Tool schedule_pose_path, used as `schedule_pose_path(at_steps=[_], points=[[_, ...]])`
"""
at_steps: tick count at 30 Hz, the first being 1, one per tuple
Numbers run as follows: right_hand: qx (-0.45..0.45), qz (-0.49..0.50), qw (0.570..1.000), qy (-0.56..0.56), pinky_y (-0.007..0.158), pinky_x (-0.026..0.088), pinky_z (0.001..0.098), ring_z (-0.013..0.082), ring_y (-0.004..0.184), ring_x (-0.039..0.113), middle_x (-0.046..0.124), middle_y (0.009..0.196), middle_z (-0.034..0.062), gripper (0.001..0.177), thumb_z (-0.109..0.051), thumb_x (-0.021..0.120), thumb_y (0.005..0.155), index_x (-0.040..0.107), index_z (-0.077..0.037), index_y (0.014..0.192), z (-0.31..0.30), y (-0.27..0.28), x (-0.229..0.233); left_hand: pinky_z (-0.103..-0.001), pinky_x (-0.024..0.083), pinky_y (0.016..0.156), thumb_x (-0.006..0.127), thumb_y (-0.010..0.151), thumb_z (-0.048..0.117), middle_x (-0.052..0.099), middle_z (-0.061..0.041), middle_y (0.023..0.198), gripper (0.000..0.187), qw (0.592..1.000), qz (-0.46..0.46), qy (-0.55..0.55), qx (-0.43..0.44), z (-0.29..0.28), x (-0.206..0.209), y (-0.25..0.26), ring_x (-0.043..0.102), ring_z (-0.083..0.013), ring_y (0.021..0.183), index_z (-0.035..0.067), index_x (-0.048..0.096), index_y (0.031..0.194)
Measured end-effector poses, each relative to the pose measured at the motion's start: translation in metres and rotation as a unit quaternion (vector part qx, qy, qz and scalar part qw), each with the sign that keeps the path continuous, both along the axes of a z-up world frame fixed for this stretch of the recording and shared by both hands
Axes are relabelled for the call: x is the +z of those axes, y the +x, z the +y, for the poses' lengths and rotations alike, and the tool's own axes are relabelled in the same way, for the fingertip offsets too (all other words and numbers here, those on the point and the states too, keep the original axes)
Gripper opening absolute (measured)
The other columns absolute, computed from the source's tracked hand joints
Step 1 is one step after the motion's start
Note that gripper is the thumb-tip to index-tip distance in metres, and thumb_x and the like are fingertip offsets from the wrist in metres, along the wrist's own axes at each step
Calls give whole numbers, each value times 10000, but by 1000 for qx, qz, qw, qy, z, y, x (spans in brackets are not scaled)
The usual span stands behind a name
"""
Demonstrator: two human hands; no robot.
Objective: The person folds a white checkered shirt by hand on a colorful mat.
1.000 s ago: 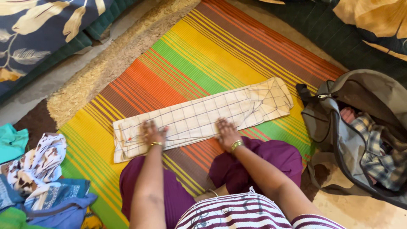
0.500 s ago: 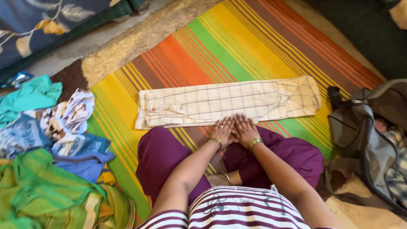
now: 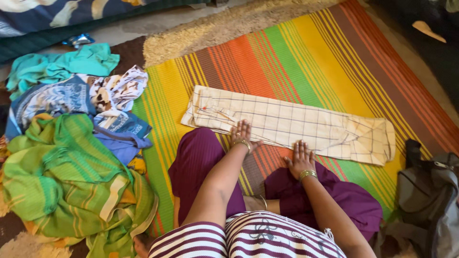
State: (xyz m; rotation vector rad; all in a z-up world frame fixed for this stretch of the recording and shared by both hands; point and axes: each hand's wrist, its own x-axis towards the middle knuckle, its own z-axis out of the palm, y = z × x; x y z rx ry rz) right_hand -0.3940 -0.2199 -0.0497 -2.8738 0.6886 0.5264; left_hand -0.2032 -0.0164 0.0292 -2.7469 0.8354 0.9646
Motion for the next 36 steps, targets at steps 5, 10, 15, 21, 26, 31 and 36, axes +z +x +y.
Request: schedule_pose_path(at_steps=[5,10,15,21,26,31,36], points=[[-16,-4,1000,-1,1237,-42,456,244,1559,-128,-93,1700,85,919,-734,161,957,-48,-135,1621,-1,-5,1,-495,-31,1247,155,891,869,-229,-57,1699,1057,996,11,92,11,34,19,45,-208,-245,1558,168,-127,1630],[-16,-22,1000,-10,1232,-31,466,243,1557,-119,-72,1701,77,891,-704,187,960,-14,-136,1617,1,-7,8,-570,12,1245,124,842,829,-49,-47,1692,978,990,74,-31,118,52,-5,107,-61,-227,1565,227,59,1610],[3,-145,989,-4,1233,46,476,262,1566,18,90,1694,103,796,-558,312,980,124,-115,1615,2,-1,19,-460,461,1077,357,998,650,653,-194,1350,720,852,-23,-361,378,100,-67,176,589,-357,1295,75,646,1320],[61,-257,964,31,1233,207,500,297,1526,282,386,1612,93,653,-388,545,923,427,-142,1516,10,13,22,-444,555,970,634,927,358,744,-163,1194,351,829,-51,-300,468,134,-82,197,698,-343,1145,118,774,1142],[2,-258,966,7,1101,448,452,288,1251,556,633,1344,23,395,-334,620,901,688,-241,1279,18,23,17,-417,550,943,790,838,425,751,-128,1132,387,827,16,-254,501,139,-45,195,712,-303,1090,111,767,1063],[-10,-275,960,-44,1010,469,466,280,1176,574,646,1227,34,285,-358,645,917,738,-246,1162,15,29,11,-407,560,948,850,798,391,743,-153,1147,445,846,27,-236,477,144,-59,205,718,-308,1093,78,755,1100],[-6,-290,955,-58,994,476,445,273,1157,584,663,1214,21,218,-307,651,927,744,-226,1108,12,23,4,-428,533,975,793,854,359,730,-169,1190,414,838,20,-235,492,146,-82,216,695,-327,1129,64,745,1141]])
